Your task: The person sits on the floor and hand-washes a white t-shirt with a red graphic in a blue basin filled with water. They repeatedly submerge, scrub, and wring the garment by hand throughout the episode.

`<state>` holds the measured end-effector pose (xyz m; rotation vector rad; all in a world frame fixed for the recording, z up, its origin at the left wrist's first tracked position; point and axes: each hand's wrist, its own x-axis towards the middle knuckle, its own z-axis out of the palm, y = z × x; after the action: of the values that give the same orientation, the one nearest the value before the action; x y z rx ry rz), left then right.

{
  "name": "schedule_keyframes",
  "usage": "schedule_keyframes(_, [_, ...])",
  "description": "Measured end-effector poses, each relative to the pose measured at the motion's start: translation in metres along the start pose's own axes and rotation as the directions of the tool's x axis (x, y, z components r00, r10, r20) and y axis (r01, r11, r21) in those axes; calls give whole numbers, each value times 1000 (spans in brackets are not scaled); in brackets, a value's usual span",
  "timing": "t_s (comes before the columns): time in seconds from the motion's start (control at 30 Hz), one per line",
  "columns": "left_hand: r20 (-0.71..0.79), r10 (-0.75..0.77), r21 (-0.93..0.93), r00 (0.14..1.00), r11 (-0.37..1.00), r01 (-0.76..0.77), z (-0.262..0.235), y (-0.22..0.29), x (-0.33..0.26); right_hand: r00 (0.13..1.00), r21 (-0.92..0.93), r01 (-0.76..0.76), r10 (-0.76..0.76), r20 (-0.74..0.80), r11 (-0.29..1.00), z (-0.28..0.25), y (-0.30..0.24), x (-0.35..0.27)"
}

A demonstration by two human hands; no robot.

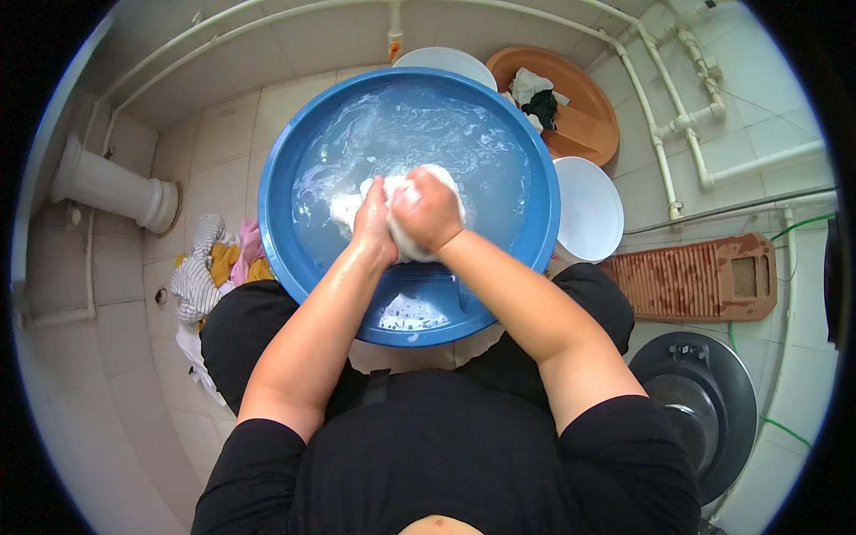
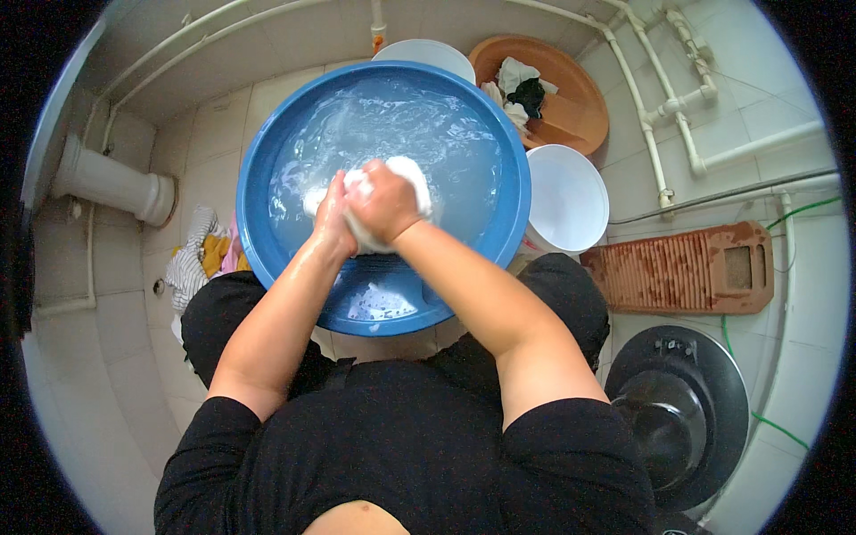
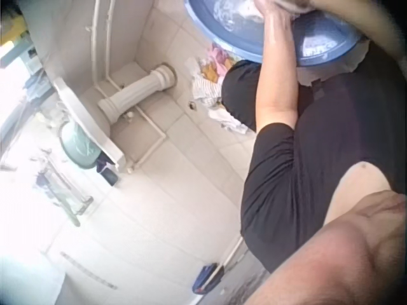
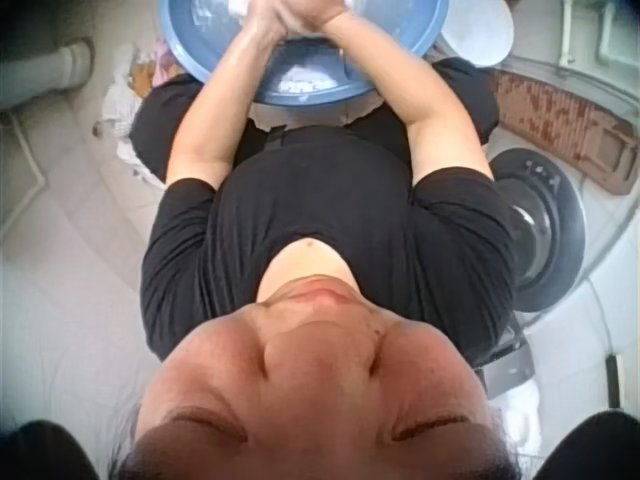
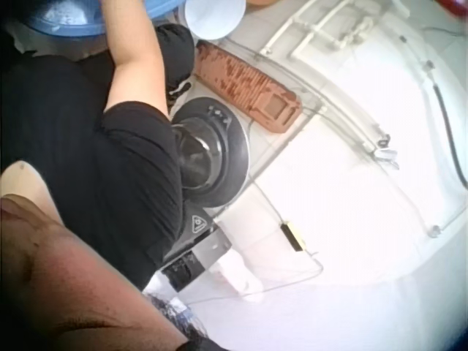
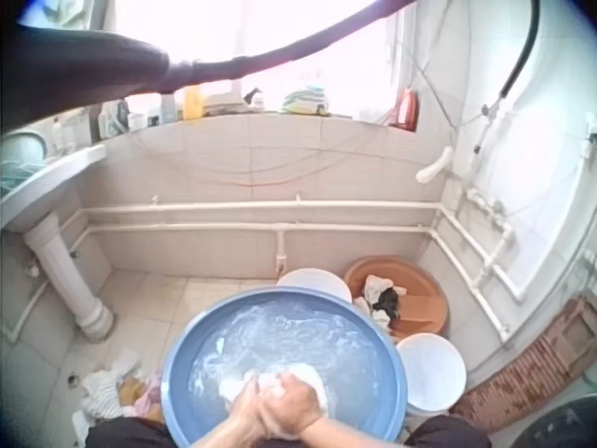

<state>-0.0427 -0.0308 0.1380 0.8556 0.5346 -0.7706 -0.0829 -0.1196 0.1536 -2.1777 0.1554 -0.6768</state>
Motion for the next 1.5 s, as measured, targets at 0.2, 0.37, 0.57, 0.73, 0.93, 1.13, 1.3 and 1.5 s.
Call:
schedule_keyframes(0.2, [259,26,-93,965,996,-2,-20,1,22,857,-307,-508,508,-86,805,-29,88,21])
schedule_keyframes(0.37, [234,90,-123,968,990,-63,-26,-2,30,371,-262,-807,800,472,529,-30,158,-2])
schedule_keyframes(0.57, [350,86,-244,933,970,2,-27,-3,35,792,-59,-577,576,204,814,-18,145,8])
schedule_keyframes(0.73, [363,16,-241,932,967,77,-12,9,9,876,538,-429,189,443,726,-9,32,21])
schedule_keyframes(0.93, [486,-200,-322,851,864,387,-31,17,14,926,239,287,-333,179,928,2,-58,-26])
schedule_keyframes(1.13, [171,-51,-75,984,995,64,-2,-6,7,961,35,-276,275,34,961,1,-2,1])
schedule_keyframes(1.3, [521,72,-106,851,994,-20,-30,-9,25,972,159,233,-234,-17,959,9,-26,-16])
schedule_keyframes(1.5, [145,-120,5,982,993,121,14,2,-11,999,-113,20,-23,-26,993,2,22,1])
